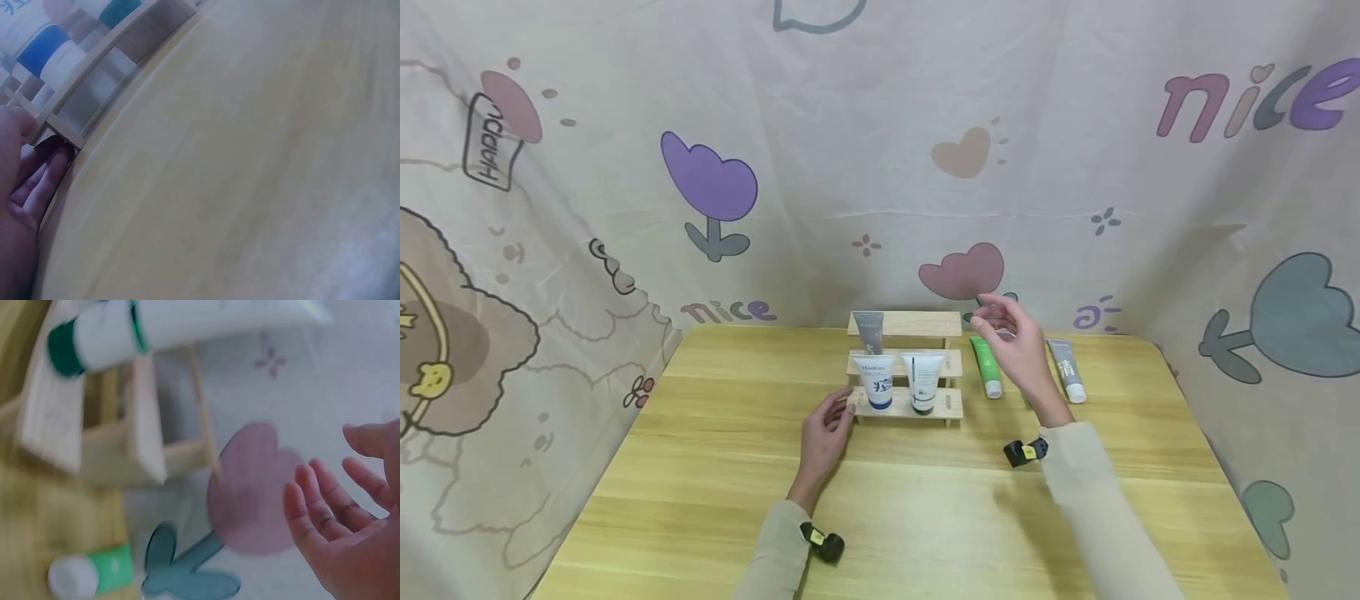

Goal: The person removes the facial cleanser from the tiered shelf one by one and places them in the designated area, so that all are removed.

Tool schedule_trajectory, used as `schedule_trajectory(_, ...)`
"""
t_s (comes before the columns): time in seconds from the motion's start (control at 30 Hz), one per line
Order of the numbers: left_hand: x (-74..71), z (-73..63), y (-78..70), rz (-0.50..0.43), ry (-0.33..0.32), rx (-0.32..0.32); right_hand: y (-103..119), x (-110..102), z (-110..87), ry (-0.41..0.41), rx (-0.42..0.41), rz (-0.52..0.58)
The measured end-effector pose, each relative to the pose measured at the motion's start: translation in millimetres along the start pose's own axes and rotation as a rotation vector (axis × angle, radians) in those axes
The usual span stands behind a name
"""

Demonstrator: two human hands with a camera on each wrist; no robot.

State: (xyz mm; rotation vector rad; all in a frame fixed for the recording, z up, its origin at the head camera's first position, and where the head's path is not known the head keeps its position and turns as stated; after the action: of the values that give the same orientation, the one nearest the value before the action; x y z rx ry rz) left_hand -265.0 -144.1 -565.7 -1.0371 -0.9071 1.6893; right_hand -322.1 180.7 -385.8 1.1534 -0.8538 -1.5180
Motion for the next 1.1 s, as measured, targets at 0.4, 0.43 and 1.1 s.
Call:
schedule_trajectory(0.4,1.0,0.4,2.7,0.017,0.015,-0.02,41.6,64.8,18.3,0.213,-0.093,0.001)
schedule_trajectory(0.43,0.9,0.2,2.8,0.016,0.014,-0.023,44.7,70.5,19.6,0.231,-0.092,-0.019)
schedule_trajectory(1.1,-1.2,0.3,-1.8,-0.008,-0.02,0.005,48.7,139.4,43.6,0.469,-0.018,-0.201)
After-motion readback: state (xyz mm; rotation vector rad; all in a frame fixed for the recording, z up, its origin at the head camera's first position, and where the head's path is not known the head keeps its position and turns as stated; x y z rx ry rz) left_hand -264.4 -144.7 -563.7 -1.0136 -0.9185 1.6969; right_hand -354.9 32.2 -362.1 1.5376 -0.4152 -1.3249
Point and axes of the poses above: each hand's wrist, its own z-axis towards the middle knuckle, its own x-axis out of the palm, y = z × x, the point moved 10 cm from there along z, towards the middle knuckle, and after that the axes turned 7 degrees about x, right-handed, at the moved point
